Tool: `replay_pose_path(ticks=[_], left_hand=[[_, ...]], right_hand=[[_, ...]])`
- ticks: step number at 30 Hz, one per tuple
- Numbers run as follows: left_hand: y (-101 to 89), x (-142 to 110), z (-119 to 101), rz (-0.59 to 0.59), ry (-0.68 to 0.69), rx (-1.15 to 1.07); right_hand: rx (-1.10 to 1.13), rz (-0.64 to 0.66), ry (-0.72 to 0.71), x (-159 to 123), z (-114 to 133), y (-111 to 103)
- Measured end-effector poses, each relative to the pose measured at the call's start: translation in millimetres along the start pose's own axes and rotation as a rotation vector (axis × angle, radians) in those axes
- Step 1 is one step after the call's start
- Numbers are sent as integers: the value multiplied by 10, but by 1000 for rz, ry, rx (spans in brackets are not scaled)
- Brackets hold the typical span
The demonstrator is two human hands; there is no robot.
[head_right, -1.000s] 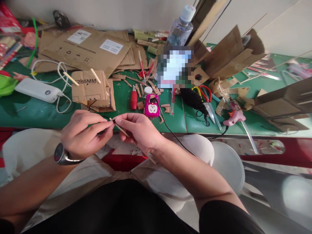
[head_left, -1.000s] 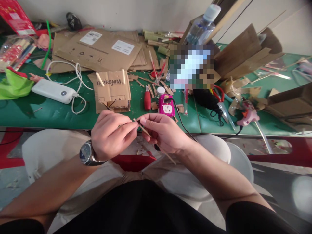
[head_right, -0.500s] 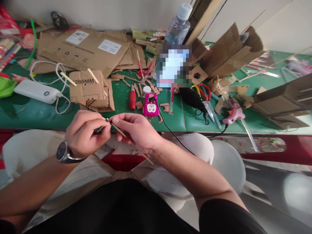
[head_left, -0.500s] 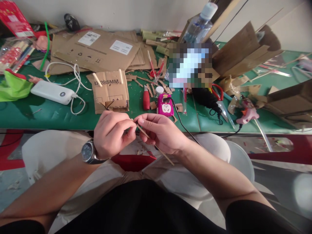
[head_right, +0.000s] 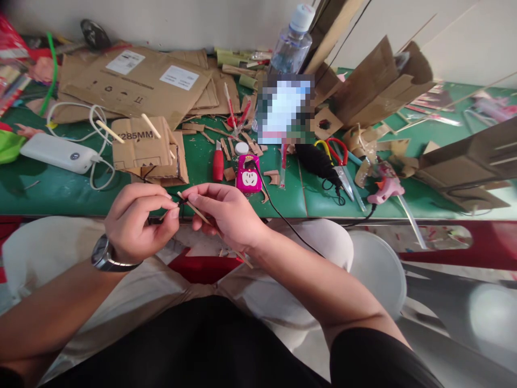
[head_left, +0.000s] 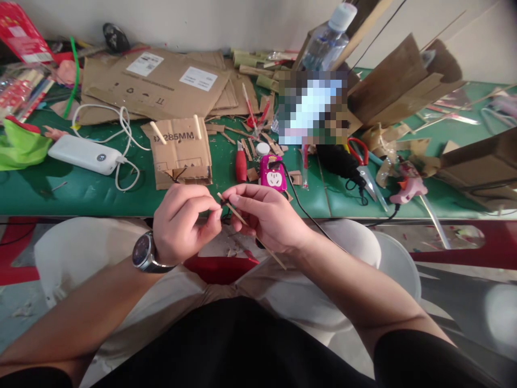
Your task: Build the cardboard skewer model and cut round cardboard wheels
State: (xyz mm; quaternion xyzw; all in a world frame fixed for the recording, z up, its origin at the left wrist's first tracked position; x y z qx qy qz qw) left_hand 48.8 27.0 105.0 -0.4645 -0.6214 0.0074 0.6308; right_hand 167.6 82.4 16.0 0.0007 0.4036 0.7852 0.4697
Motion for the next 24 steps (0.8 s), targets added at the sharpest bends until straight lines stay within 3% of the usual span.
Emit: replay_pose_path(ticks=[15,24], left_hand=[[59,-8,-53,44,20,-28],[54,-37,37,13,-79,-159]], right_hand=[[-41,8,-73,30,15,-16],[-141,9,-101,36,10,-22]])
Point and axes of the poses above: each hand's wrist, its own x-axis towards the middle knuckle, its own y-axis out of the palm, z = x × y, the point moved 10 cm from there along x, towards the middle knuckle, and after that the axes turned 8 degrees about x, right-handed, at the moved point
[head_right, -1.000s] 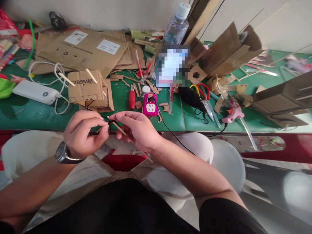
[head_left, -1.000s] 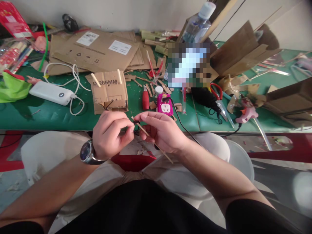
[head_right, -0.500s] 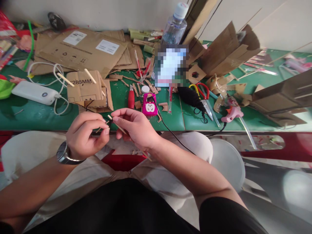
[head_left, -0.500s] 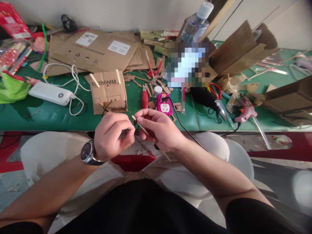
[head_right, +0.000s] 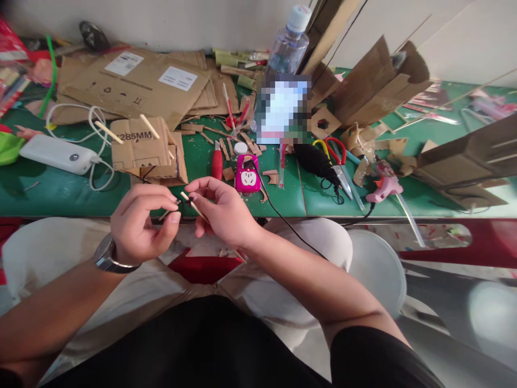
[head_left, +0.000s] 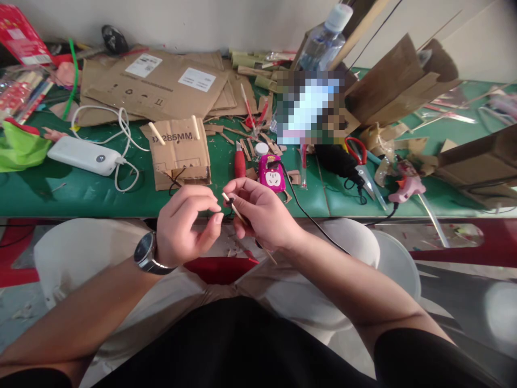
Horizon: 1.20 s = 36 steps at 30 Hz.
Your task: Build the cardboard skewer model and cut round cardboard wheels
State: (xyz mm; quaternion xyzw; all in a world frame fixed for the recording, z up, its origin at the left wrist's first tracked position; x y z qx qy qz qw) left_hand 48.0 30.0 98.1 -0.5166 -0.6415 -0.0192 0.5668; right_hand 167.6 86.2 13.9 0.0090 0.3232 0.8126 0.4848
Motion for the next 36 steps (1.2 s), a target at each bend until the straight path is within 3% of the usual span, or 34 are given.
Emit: replay_pose_path(ticks=[5,14,27,32,36], left_hand=[[95,20,100,93,-94,-122],[41,8,-42,64,65,104],[-7,23,-153,69,180,81],[7,35,2,67,44,73],[76,62,109,144,-34,-23]], right_hand=[[-59,25,-25,-12,26,29],[-125,15,-78,-34,68,38],[-113,2,-68,-5,3,39],[-137,15,-79,-17,36,46],[-166,10,-90,-25,80,32]])
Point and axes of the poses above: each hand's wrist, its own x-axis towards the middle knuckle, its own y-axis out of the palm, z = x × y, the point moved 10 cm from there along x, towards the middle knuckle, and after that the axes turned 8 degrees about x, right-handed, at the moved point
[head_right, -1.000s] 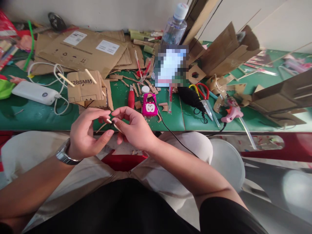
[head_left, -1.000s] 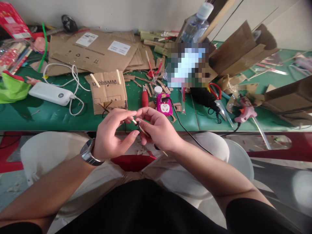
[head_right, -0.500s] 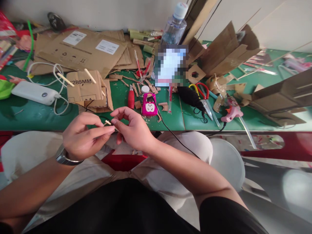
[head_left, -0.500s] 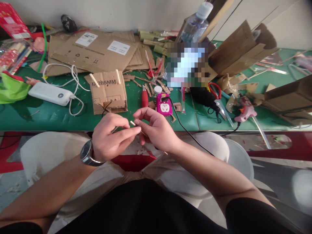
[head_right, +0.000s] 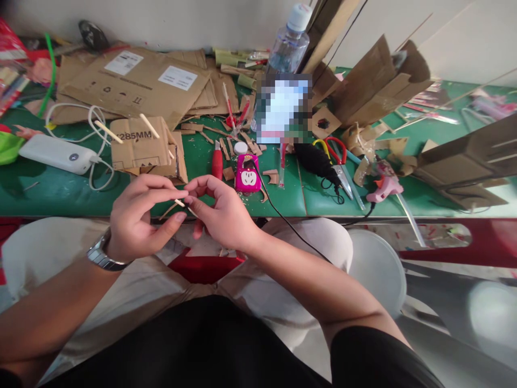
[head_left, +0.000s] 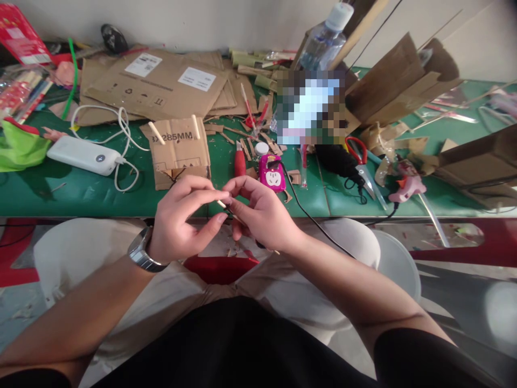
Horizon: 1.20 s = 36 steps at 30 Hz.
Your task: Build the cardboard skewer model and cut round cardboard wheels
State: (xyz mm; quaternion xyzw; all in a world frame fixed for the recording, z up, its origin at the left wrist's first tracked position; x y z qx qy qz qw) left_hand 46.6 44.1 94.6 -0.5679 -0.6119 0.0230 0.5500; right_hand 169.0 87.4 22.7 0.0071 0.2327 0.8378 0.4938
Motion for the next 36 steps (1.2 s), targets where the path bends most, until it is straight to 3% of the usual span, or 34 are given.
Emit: replay_pose_path(ticks=[8,13,17,22,36], left_hand=[[-45,37,27,-16,-69,-132],[-156,31,14,-117,-61,-80],[-178,10,-39,-134,-23,-46],[-209,-1,-63,-157,-31,-42],[-244,-9,-142,-153,34,94]], right_hand=[[-73,10,-51,-71,169,-11],[-449,34,-360,-209,581,12],[-671,50,-619,-317,735,109],[-736,80,-830,-424,787,215],[-1004,67,-1019,-527,755,337]])
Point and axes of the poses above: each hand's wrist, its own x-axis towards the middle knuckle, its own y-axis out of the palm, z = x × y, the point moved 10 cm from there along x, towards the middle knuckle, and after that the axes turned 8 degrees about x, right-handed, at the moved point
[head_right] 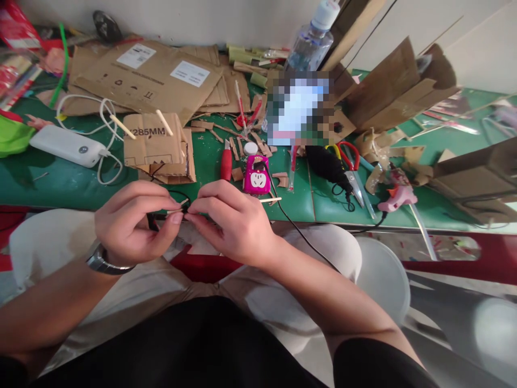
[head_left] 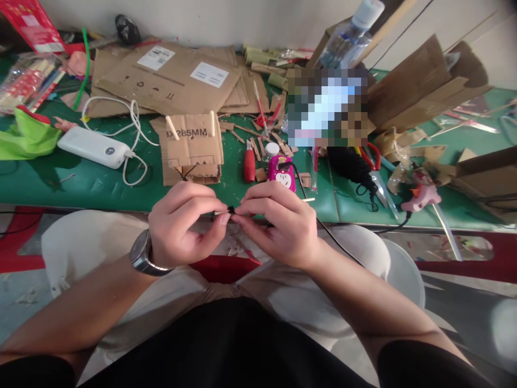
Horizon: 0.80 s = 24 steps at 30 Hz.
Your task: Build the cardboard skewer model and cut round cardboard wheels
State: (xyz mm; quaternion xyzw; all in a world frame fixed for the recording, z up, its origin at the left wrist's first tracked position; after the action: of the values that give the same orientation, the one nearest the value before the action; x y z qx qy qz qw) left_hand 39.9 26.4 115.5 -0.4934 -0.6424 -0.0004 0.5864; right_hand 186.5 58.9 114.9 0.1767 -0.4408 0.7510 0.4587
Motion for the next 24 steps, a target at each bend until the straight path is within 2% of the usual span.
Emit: replay_pose_path(ticks=[8,16,24], left_hand=[[30,2,-57,51,73,18],[74,32,-3,97,-28,-42],[148,21,109,168,-189,-160]], right_hand=[[-72,39,-83,-21,69,50],[-84,70,-117,-23,92,74],[-77,74,-118,-19,98,78]])
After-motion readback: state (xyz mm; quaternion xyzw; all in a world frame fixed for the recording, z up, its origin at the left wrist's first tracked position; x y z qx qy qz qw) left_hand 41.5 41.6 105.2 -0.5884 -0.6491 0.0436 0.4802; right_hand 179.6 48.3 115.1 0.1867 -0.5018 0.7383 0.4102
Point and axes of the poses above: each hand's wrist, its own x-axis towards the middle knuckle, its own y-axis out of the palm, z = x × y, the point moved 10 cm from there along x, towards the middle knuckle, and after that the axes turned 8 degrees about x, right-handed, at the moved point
